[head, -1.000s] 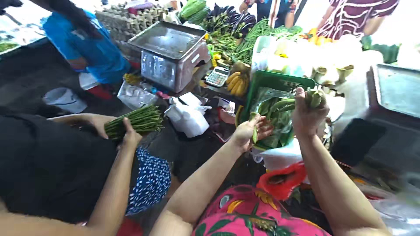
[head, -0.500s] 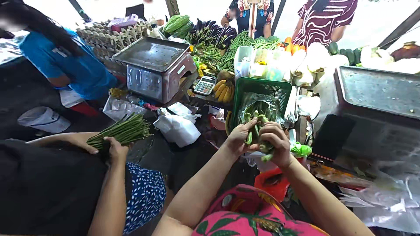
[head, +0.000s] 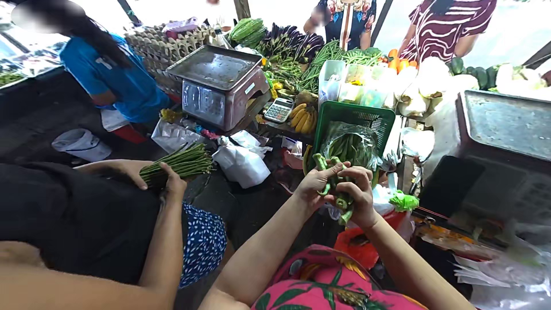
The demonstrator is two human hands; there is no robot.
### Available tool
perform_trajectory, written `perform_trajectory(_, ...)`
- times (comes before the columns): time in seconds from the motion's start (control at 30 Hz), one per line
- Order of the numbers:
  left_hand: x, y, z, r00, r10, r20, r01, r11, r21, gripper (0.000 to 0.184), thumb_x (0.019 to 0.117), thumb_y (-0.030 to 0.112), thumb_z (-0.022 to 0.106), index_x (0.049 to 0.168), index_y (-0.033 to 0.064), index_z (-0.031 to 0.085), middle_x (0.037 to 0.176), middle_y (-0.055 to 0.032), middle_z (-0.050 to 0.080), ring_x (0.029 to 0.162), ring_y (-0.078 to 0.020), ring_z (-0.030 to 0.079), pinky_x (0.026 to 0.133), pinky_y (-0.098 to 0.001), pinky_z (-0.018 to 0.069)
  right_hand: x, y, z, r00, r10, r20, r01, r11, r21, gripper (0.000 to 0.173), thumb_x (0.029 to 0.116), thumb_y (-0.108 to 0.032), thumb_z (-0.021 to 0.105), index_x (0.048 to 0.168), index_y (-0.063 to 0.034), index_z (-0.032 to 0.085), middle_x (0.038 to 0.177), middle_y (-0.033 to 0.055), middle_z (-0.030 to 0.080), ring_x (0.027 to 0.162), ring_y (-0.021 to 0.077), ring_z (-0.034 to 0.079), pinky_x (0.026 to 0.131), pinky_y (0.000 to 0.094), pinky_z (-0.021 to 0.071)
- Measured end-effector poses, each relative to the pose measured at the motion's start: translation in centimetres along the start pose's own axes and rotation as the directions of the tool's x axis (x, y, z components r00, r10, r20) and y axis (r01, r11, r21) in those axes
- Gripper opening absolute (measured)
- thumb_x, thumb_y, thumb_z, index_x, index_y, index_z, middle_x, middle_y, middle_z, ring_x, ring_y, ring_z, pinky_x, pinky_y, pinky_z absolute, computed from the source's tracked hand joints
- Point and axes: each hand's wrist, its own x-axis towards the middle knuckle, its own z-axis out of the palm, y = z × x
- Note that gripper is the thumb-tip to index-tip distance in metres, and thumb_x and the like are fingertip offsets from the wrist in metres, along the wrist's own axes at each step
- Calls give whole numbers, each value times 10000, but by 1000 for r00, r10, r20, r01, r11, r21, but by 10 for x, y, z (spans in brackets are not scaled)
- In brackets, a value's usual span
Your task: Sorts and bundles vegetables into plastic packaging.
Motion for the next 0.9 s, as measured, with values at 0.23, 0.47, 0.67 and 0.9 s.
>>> perform_trajectory(0.23, 4, -1, -2, 989, 46, -143, -67, 988, -142, 274, 1080, 145, 497, 1293, -15, 565, 1065, -160, 718, 915, -208, 727, 807, -331, 600, 0, -6, 5, 999, -36, -32, 35, 998, -45, 231, 997, -441, 652, 922, -226, 614, 1205, -29, 574, 1273, 121, 473, 1126, 323, 321)
perform_trajectory(0.47, 15, 14, -12, 939, 268, -214, -278, 961, -16, 290, 1079, 165, 519, 1360, 105, 556, 1089, -97, 663, 871, -217, 693, 783, -404, 616, 35, -46, -32, 993, 99, -63, -88, 983, 159, 230, 1067, -342, 549, 990, -145, 640, 950, -23, 629, 950, 55, 617, 841, 212, 525)
perform_trajectory(0.67, -3, -3, -16, 990, 110, 88, -128, 965, 230, 488, 1093, 471, 357, 1270, 88, 604, 1000, -59, 722, 904, -139, 713, 816, -318, 614, 64, -36, -26, 765, 622, 168, -638, 768, 61, 268, 1062, -276, 548, 1221, -106, 680, 892, -8, 693, 739, 37, 643, 687, 249, 569)
perform_trajectory(0.9, -2, -28, -10, 994, -8, 106, -6, 991, 131, 253, 1040, 201, 591, 1226, 40, 536, 892, -54, 707, 769, -116, 699, 719, -283, 604, 55, -23, -17, 586, 791, 176, -793, 605, -78, 352, 1056, -253, 532, 1352, -115, 664, 1041, 104, 658, 922, 212, 626, 812, 441, 525)
